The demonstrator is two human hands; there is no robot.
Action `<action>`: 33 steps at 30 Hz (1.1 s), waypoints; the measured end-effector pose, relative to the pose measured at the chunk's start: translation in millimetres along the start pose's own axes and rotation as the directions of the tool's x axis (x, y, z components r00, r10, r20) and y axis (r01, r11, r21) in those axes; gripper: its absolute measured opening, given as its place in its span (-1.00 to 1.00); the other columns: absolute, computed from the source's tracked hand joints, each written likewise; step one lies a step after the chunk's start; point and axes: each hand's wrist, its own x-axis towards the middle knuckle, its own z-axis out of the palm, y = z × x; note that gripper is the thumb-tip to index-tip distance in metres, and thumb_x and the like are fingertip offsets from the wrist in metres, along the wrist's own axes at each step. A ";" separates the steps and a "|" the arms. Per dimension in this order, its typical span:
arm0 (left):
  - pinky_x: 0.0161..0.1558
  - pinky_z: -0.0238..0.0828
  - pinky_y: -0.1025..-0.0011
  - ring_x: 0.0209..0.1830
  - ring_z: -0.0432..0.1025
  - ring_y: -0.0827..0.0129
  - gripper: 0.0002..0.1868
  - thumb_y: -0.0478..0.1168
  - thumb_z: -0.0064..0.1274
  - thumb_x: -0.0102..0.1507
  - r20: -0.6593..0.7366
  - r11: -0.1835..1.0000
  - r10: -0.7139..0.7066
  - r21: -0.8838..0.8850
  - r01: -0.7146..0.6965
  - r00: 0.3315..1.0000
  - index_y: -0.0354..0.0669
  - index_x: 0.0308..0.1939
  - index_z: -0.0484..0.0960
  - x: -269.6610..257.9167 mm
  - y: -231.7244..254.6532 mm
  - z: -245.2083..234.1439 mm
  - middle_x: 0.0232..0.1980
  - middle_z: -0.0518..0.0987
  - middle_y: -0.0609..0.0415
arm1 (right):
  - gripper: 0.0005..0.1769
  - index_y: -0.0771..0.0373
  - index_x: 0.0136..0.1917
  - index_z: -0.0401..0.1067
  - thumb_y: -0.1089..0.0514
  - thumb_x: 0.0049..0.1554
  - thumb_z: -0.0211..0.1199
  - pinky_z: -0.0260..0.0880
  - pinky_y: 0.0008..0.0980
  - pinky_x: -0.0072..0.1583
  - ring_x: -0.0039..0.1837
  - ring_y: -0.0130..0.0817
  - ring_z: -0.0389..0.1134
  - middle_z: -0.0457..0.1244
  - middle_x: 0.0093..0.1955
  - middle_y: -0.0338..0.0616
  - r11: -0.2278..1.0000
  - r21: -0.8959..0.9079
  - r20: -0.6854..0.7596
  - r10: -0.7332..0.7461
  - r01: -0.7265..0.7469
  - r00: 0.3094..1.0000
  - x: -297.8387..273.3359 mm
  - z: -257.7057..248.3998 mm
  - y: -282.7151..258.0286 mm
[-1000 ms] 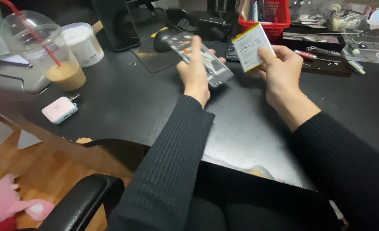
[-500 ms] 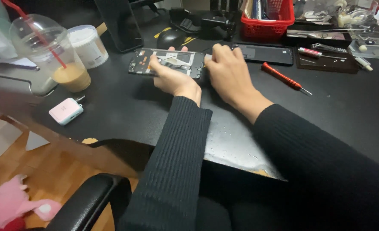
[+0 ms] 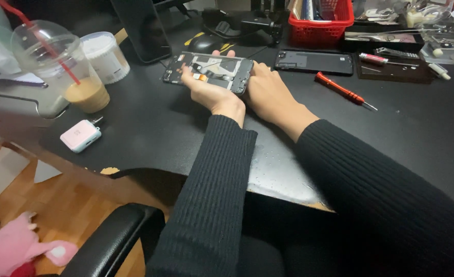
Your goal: The person is disassembling a smartphone, specifically removing the back casing and internal components using a small screwdriver.
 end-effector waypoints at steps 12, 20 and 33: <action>-0.21 0.60 -0.06 -0.33 0.58 -0.15 -0.55 -0.06 0.04 0.23 0.323 0.741 -0.645 0.485 0.465 0.692 -0.40 -0.01 0.53 -31.4 4.6 13.2 -0.13 0.66 -0.48 | -0.56 -0.02 0.23 0.61 -0.27 0.24 0.27 0.05 0.06 0.11 0.17 0.05 0.28 0.39 0.12 -0.05 0.827 -0.272 -0.062 0.495 -0.492 0.867 -74.9 -89.5 91.8; -0.32 0.45 0.47 -0.45 0.49 0.44 -0.11 0.48 -0.08 -0.16 0.186 0.131 -0.872 0.980 -0.151 0.452 -0.11 -0.01 0.53 -60.3 13.0 25.6 -0.28 0.64 0.10 | -0.69 -0.06 -0.09 0.66 -0.25 0.23 0.31 0.09 -0.03 0.18 0.07 -0.04 0.36 0.43 -0.12 -0.20 0.773 -0.155 0.253 0.633 -0.615 0.732 -107.5 -127.3 115.1; -0.40 0.00 0.57 -0.49 0.14 0.59 -0.52 0.22 0.10 0.16 0.174 0.068 -0.974 0.832 -0.551 0.143 -0.06 -0.16 0.80 -74.7 -8.9 41.7 -0.45 0.41 0.29 | -0.74 0.12 -0.05 0.40 0.01 0.48 0.14 0.08 -0.68 -0.25 -0.36 -0.73 0.09 0.09 -0.38 -0.51 0.038 0.941 0.114 0.900 -0.337 0.420 -132.9 -150.6 189.6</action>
